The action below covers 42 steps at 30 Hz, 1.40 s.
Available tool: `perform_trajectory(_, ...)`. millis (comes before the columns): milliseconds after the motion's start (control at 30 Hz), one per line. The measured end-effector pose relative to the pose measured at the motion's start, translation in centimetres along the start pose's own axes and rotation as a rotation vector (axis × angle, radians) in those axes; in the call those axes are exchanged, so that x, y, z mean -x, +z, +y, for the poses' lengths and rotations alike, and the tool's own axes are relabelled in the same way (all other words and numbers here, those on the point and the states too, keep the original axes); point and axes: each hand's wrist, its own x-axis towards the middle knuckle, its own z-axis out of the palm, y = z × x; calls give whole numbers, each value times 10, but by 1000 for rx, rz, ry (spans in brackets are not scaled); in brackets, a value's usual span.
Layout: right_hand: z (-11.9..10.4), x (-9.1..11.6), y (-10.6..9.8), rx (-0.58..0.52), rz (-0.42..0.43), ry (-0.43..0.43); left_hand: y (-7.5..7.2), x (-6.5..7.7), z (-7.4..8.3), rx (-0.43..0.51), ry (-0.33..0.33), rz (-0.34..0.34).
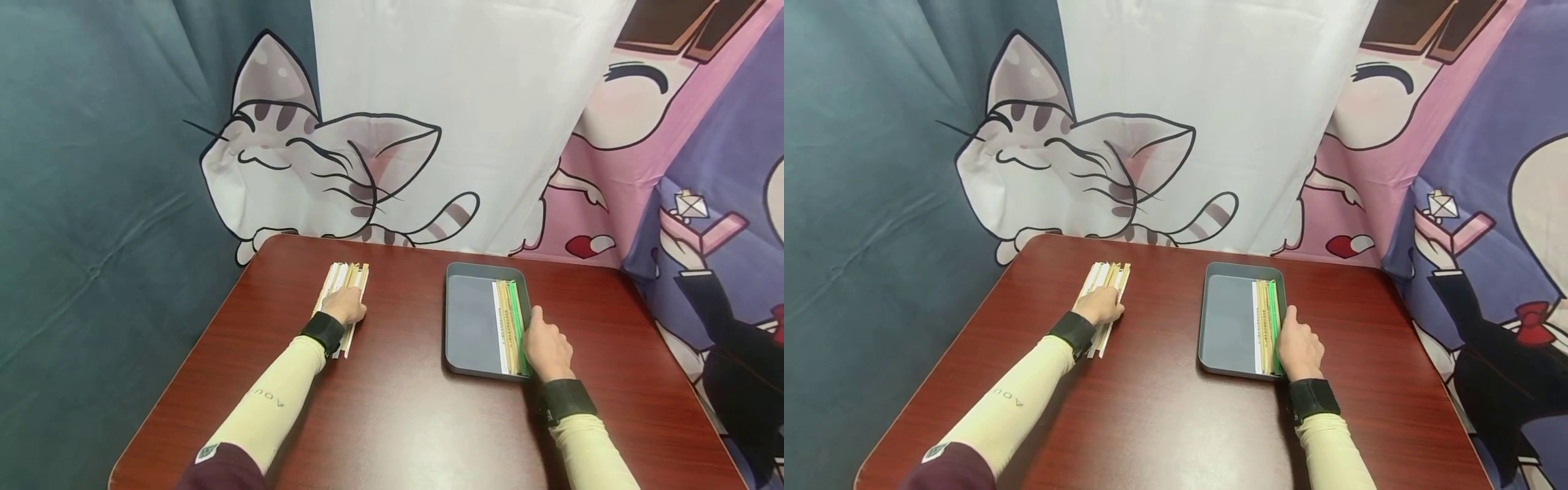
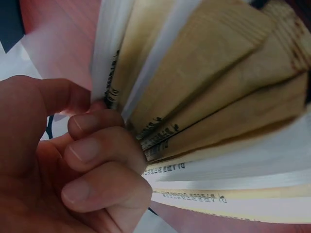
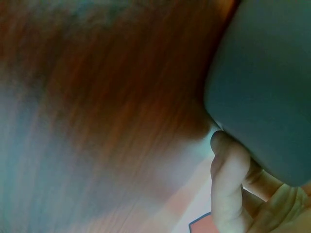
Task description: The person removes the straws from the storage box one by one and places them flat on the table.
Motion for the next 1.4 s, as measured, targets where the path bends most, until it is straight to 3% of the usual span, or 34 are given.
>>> perform_trajectory(133, 1, -1, -1, 6, 5, 9, -4, 1, 5, 10, -13, 27)
perform_trajectory(400, -2, -3, 0, 22, -4, 12, -12, -3, 29, 46, 1, 164)
perform_trajectory(633, -3, -3, 2, 21, -14, 16, -21, -8, 78, 72, 82, 250)
perform_trajectory(867, -1, -3, 3, 14, -3, 19, -31, -14, 133, 93, 166, 238)
perform_trajectory(1100, 1, -2, 2, 19, 15, 11, -36, -15, 176, 76, 245, 233)
perform_trajectory(1233, -1, -2, 2, 19, 23, 11, -33, -15, 197, 61, 263, 232)
perform_trajectory(1400, -3, -1, 3, 22, 34, 18, -16, -15, 220, 28, 262, 242)
